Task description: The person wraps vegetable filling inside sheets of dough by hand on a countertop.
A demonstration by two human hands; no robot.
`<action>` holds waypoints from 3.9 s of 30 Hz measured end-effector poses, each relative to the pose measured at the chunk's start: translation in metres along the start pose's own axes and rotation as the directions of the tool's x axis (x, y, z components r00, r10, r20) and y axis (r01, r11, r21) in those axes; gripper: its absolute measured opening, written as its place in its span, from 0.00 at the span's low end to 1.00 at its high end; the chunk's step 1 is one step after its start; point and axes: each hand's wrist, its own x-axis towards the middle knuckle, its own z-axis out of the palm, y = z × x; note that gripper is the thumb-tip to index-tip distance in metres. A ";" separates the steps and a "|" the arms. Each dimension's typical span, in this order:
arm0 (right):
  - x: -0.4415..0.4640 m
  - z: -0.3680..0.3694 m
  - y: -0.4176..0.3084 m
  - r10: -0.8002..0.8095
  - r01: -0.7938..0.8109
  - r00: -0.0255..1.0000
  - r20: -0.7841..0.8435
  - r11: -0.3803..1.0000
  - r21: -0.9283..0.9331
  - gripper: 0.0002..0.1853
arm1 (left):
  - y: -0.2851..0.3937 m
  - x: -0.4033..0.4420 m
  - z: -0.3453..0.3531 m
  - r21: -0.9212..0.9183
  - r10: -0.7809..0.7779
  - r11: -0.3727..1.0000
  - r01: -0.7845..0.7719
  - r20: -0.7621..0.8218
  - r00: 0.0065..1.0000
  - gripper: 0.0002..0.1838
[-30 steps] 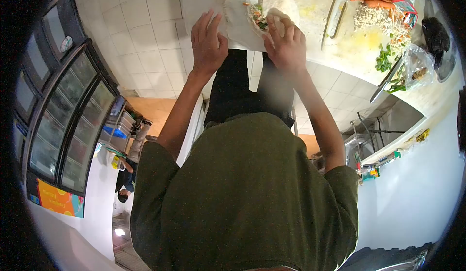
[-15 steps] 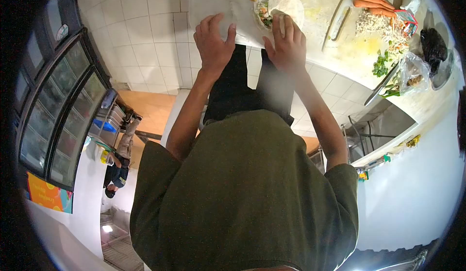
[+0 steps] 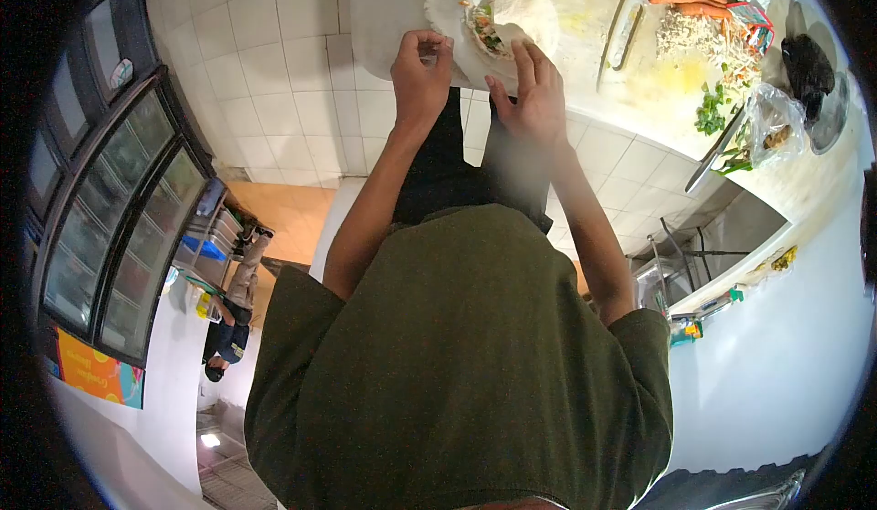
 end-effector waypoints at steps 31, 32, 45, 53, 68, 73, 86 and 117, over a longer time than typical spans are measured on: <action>0.034 0.011 0.021 0.393 -0.291 0.915 -0.087 0.794 0.534 0.14 | 0.000 0.013 0.015 0.451 0.624 0.470 -0.759 0.438 0.647 0.22; 0.034 0.011 0.020 0.389 -0.289 0.917 -0.084 0.796 0.531 0.15 | -0.003 0.011 0.018 0.486 0.609 0.415 -0.769 0.479 0.632 0.24; 0.011 0.005 0.021 0.016 -0.015 1.000 -0.010 0.999 0.050 0.28 | -0.021 0.023 0.027 0.522 0.587 0.227 -0.822 0.600 0.543 0.30; 0.010 0.010 0.016 -0.033 0.043 0.998 0.047 0.969 -0.244 0.36 | -0.024 0.032 0.027 0.330 0.640 0.467 -0.820 0.514 0.572 0.37; 0.017 0.006 0.011 0.001 0.047 0.992 0.129 0.929 -0.367 0.34 | -0.020 0.030 0.023 0.397 0.612 0.390 -0.831 0.562 0.556 0.38; 0.014 -0.005 0.010 -0.002 0.045 0.989 0.145 0.955 -0.293 0.37 | -0.015 0.031 0.025 0.460 0.607 0.308 -0.833 0.579 0.544 0.32; 0.014 -0.003 0.005 0.025 0.017 0.992 0.126 0.947 -0.319 0.33 | 0.025 0.083 0.018 0.320 0.640 0.648 -0.691 0.265 0.722 0.21; 0.029 -0.012 0.023 -0.087 0.091 0.992 -0.091 0.995 0.039 0.20 | 0.020 0.071 0.039 0.046 0.731 0.498 -0.866 0.515 0.447 0.22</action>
